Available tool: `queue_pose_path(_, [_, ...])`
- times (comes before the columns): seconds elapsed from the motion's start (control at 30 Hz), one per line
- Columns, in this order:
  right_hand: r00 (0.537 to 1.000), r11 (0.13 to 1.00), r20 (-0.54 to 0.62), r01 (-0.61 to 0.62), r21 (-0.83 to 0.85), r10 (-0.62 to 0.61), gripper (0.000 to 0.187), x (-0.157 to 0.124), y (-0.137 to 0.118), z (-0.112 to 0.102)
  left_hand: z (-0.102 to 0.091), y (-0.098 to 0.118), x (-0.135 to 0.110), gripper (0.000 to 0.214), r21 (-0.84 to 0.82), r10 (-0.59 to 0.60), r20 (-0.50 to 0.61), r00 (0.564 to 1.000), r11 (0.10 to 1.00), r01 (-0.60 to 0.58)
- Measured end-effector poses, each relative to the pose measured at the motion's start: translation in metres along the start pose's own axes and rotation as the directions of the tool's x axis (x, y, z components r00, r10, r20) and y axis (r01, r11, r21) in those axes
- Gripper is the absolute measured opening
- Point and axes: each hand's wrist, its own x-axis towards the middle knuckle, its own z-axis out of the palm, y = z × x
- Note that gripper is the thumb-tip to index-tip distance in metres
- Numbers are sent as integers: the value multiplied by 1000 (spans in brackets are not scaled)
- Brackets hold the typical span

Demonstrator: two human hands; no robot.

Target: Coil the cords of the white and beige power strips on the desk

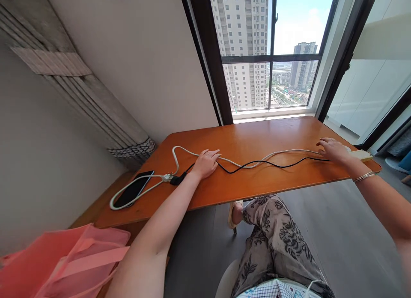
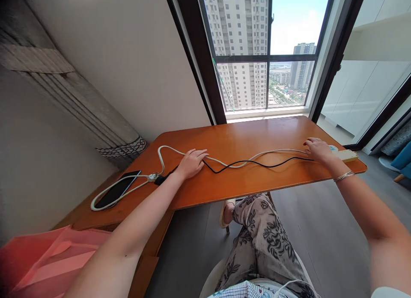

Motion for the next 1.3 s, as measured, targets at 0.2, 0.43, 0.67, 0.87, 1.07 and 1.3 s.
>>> queue_pose_path(0.2, [929,909,-10,363,206,-369,69,9,-114,8,9,58,7,64,-249,154,114,981,961,-122])
queue_pose_path(0.43, [842,827,63,508,241,-536,84,18,-199,28,16,83,8,55,-363,212,105,972,918,-162])
queue_pose_path(0.67, [834,829,93,516,217,-544,28,31,-208,29,7,89,3,39,-401,249,67,966,893,-202])
queue_pose_path(0.87, [862,768,12,446,460,-507,18,36,-200,23,3,103,5,28,-431,209,25,978,885,-178])
queue_pose_path(1.07, [875,554,-113,393,734,-471,22,37,-195,10,-2,106,9,33,-610,53,9,999,792,-36])
queue_pose_path(1.3, [860,506,-247,470,723,-446,29,32,-199,-11,-17,117,16,36,-721,-104,-154,983,691,-41])
